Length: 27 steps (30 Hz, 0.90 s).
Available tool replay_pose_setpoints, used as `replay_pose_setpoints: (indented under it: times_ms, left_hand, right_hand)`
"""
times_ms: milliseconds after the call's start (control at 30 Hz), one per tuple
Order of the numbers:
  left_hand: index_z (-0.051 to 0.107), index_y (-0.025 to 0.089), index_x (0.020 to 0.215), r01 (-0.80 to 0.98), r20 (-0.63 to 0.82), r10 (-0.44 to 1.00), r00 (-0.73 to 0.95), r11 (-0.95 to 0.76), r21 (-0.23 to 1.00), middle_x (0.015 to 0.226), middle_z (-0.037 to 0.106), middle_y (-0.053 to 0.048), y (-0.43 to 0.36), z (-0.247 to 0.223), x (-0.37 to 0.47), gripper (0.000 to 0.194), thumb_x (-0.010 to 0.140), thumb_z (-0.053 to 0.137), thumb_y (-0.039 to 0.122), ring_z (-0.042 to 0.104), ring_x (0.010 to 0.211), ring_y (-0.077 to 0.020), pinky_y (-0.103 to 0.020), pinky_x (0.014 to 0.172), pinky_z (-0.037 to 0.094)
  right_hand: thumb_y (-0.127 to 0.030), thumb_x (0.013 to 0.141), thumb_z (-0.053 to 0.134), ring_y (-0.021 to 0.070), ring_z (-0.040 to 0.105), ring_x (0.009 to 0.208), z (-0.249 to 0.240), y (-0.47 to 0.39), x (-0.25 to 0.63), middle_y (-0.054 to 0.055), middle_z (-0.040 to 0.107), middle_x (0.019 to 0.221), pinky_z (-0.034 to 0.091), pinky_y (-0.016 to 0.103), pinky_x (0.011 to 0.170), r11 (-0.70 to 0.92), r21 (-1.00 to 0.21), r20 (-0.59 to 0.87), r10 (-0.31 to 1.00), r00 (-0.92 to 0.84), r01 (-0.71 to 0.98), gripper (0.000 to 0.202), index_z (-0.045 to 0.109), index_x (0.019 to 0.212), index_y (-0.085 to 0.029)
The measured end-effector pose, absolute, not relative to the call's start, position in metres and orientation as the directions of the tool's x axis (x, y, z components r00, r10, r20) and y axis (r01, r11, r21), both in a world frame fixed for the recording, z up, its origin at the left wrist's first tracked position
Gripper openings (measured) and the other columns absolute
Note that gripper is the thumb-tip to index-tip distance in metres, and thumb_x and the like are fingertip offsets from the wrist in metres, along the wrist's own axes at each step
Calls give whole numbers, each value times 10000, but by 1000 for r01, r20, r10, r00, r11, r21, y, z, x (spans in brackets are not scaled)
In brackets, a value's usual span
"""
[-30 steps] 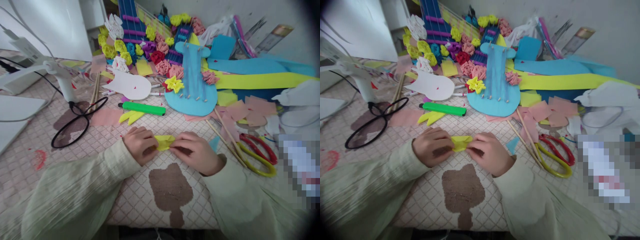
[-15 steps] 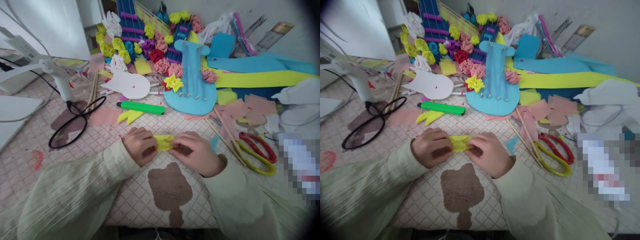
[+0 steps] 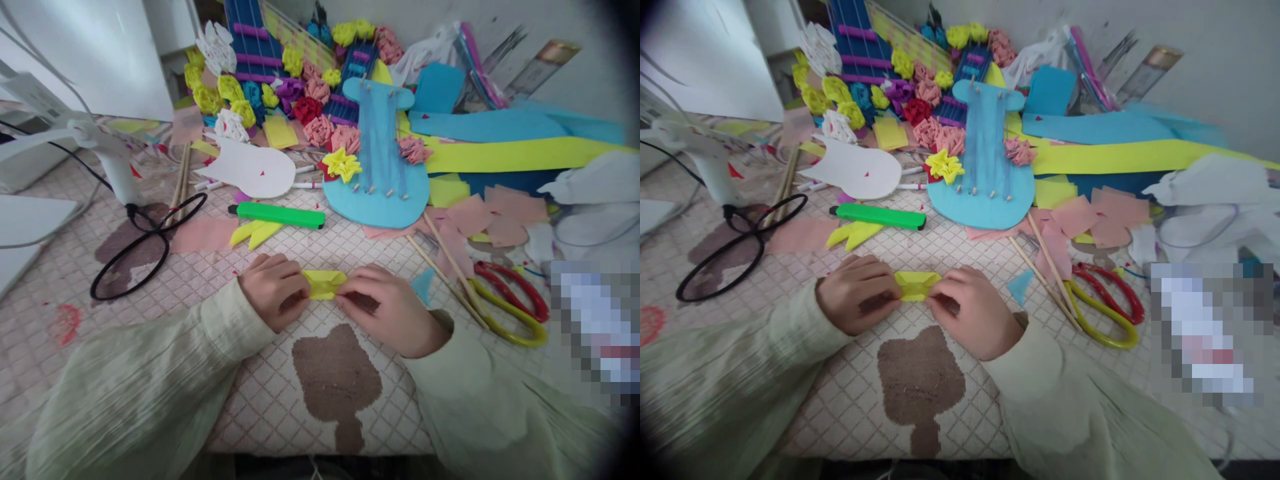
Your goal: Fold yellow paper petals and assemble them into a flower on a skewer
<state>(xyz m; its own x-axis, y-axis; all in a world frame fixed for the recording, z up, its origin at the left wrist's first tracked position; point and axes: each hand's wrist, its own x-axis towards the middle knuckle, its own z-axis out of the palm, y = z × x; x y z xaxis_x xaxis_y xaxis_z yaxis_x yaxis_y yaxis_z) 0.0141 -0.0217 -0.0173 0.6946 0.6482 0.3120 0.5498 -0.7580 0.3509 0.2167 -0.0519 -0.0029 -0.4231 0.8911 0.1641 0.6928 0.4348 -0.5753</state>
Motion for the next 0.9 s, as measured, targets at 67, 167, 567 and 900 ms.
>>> replay_pose_setpoints:
  times_ms: [67, 167, 567, 900]
  left_hand:
    - [554, 179, 665, 550, 294, 656, 695, -749, 369, 636, 552, -5, -21, -19, 14, 118, 726, 466, 230, 463, 626, -138, -285, 598, 333]
    - [543, 167, 651, 565, 265, 686, 678, -717, 408, 608, 530, -10, -22, -20, 15, 147, 732, 456, 254, 442, 602, -132, -273, 585, 343]
    - [509, 157, 587, 613, 225, 750, 622, -645, 455, 561, 492, -5, -22, -19, 21, 189, 737, 454, 259, 420, 572, -127, -273, 577, 348]
    - [503, 153, 564, 615, 273, 762, 587, -639, 463, 556, 470, -9, -23, -21, 23, 230, 746, 450, 284, 401, 551, -120, -273, 558, 338]
  right_hand:
    - [-196, 735, 548, 121, 508, 660, -4, -52, 216, 11, 581, 686, 402, 256, 616, 410, -589, 156, 903, -400, 697, 67, 598, 697, -171]
    - [-194, 724, 560, 118, 495, 634, -4, -52, 214, -1, 560, 636, 396, 257, 607, 380, -591, 146, 918, -369, 712, 65, 582, 666, -173]
    - [-182, 706, 546, 103, 418, 534, -4, -52, 208, -25, 427, 517, 333, 241, 514, 338, -558, 181, 941, -286, 758, 161, 522, 547, -167]
    - [-155, 666, 565, 97, 402, 516, -4, -53, 205, -39, 393, 485, 322, 232, 496, 335, -557, 212, 942, -260, 760, 180, 490, 503, -176]
